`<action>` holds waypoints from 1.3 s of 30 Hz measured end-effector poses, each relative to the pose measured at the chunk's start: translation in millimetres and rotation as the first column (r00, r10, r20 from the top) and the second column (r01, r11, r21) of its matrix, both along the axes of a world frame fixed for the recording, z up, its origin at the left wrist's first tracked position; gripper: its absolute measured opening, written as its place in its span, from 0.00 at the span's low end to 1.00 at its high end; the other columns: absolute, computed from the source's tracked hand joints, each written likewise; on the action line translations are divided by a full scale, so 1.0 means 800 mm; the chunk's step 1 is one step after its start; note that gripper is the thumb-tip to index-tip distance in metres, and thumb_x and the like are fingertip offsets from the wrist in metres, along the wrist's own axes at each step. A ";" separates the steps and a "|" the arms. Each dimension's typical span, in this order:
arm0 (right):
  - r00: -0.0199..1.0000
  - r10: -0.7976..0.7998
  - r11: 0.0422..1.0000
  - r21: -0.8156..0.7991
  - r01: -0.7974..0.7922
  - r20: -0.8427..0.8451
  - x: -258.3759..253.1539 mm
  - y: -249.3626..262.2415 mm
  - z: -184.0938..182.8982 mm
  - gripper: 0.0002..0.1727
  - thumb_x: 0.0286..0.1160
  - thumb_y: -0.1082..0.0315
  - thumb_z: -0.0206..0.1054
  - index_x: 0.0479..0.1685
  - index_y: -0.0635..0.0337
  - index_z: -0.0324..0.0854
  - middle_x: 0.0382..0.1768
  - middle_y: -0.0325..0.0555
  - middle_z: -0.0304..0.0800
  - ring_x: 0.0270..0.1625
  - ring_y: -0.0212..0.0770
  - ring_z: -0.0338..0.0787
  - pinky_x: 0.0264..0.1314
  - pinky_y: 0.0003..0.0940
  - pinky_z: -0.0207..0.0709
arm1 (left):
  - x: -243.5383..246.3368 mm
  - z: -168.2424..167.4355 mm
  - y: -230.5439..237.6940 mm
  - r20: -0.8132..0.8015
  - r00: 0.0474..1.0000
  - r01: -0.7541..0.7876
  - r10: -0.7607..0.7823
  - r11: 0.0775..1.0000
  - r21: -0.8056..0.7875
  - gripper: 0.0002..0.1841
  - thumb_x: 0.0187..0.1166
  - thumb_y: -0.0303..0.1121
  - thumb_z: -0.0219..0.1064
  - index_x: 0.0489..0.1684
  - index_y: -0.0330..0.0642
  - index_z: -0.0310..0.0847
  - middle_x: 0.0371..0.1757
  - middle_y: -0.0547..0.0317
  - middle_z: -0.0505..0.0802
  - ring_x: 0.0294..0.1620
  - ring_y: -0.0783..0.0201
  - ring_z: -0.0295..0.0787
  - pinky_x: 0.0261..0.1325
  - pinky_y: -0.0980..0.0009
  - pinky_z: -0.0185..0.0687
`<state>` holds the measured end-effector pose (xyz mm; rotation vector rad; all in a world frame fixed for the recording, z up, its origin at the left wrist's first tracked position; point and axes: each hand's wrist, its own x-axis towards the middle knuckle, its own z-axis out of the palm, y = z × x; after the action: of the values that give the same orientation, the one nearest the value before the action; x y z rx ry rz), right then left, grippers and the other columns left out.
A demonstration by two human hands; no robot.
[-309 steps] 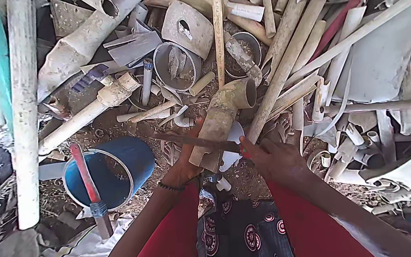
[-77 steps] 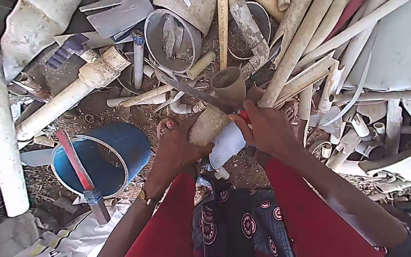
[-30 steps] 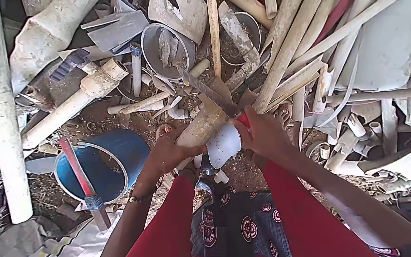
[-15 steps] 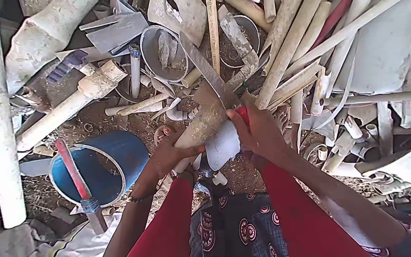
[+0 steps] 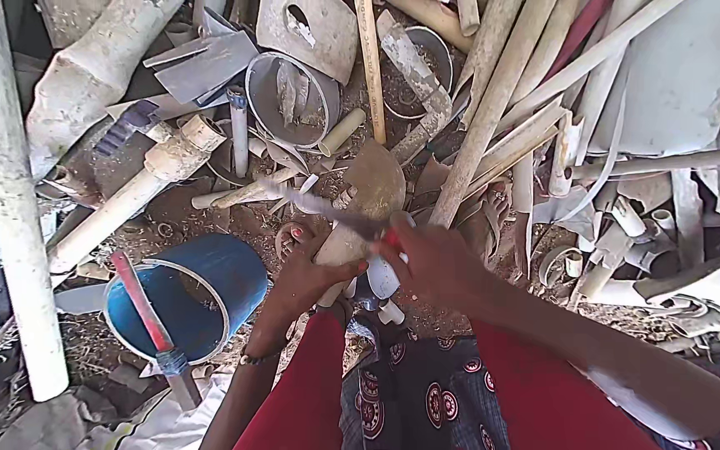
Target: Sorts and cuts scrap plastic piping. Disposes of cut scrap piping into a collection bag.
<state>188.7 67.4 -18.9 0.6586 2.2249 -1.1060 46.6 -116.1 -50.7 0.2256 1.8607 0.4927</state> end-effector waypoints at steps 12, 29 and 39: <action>0.969 -0.147 0.973 0.150 0.178 -0.197 0.006 0.034 -0.023 0.28 0.90 0.39 0.49 0.42 0.58 0.75 0.14 0.40 0.70 0.18 0.45 0.79 0.18 0.44 0.70 | 0.008 0.008 -0.001 0.079 0.994 -0.079 0.075 0.996 0.044 0.32 0.54 0.56 0.81 0.56 0.47 0.85 0.42 0.66 0.94 0.42 0.72 0.92 0.48 0.69 0.90; 0.980 -0.101 0.992 0.059 0.112 -0.174 0.023 0.011 -0.026 0.29 0.88 0.39 0.53 0.44 0.60 0.78 0.17 0.44 0.75 0.23 0.50 0.84 0.24 0.48 0.75 | 0.009 -0.006 -0.016 0.361 0.874 -0.373 0.325 0.925 0.069 0.28 0.60 0.46 0.75 0.57 0.39 0.80 0.40 0.55 0.95 0.35 0.60 0.95 0.38 0.65 0.94; 0.920 -0.174 0.983 -0.006 0.184 -0.350 0.026 0.024 -0.034 0.25 0.89 0.46 0.52 0.47 0.61 0.79 0.15 0.41 0.73 0.18 0.44 0.79 0.21 0.45 0.73 | 0.005 -0.011 -0.020 0.402 0.868 -0.351 0.291 0.933 0.083 0.29 0.62 0.47 0.75 0.60 0.40 0.79 0.42 0.55 0.96 0.38 0.60 0.96 0.42 0.65 0.94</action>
<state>209.5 87.0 -46.4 0.7369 2.5214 -1.3772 50.3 -131.9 -59.6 -0.0829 1.4762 0.8513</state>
